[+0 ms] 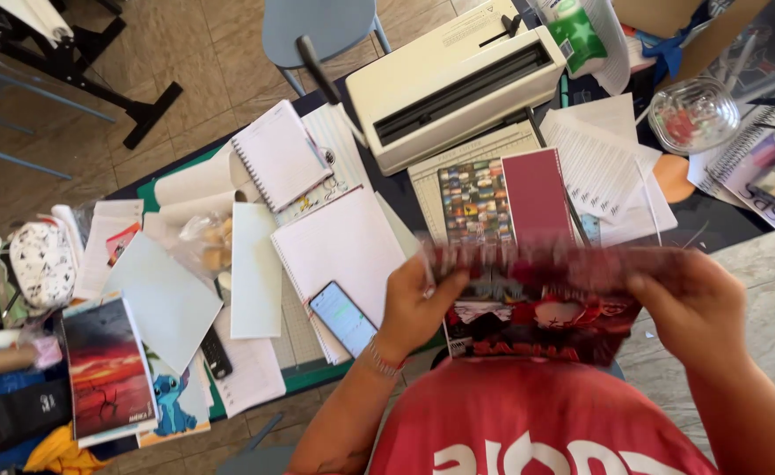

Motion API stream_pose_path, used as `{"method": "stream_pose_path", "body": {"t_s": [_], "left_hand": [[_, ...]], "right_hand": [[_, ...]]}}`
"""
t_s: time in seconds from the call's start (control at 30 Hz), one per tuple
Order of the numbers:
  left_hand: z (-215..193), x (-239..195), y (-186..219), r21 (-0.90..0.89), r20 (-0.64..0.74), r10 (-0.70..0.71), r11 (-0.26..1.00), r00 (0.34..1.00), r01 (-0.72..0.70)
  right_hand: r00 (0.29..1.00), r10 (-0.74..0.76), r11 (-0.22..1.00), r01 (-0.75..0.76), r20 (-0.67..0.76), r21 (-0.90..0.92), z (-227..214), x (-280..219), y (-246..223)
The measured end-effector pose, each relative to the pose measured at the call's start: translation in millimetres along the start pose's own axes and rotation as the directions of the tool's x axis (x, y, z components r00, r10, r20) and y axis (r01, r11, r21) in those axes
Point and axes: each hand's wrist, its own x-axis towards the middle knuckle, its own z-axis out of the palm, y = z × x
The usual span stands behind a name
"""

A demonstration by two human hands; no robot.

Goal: The person peels a protective backing off a small sticker and places it onto a printed sheet featuring a collage of images. They then smooth the sticker down with their fingers to ensure it adheres properly.

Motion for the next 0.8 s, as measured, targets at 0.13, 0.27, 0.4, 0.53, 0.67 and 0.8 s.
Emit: {"method": "stream_pose_path", "body": {"t_s": [0.13, 0.27, 0.4, 0.53, 0.67, 0.8], "left_hand": [[45.9, 56.1, -82.2, -0.193, -0.087, -0.291, 0.943, 0.953, 0.271], [81.6, 74.0, -162.1, -0.377, -0.218, -0.539, 0.816, 0.814, 0.439], [81.6, 80.0, -172.6, -0.425, -0.219, -0.652, 0.733, 0.725, 0.531], [84.3, 75.2, -197.4, -0.447, -0.207, -0.686, 0.701, 0.698, 0.556], [83.9, 64.4, -215.3, -0.576, -0.147, -0.735, 0.608, 0.662, 0.546], [96.1, 55.3, -217.7, -0.471, -0.19, -0.7, 0.68, 0.688, 0.562]], "right_hand": [[0.948, 0.304, 0.925, -0.318, 0.095, 0.208, 38.5, 74.0, 55.8], [0.911, 0.408, 0.862, -0.407, 0.065, 0.302, 88.7, 100.8, 132.5], [0.873, 0.48, 0.832, -0.483, 0.084, 0.274, 102.5, 110.9, 158.6], [0.83, 0.551, 0.788, -0.552, 0.086, 0.274, 110.1, 115.3, 169.4], [0.785, 0.617, 0.756, -0.61, 0.052, 0.237, 116.1, 126.1, 139.2], [0.796, 0.605, 0.779, -0.598, 0.027, 0.189, 107.8, 105.6, 198.8]]}}
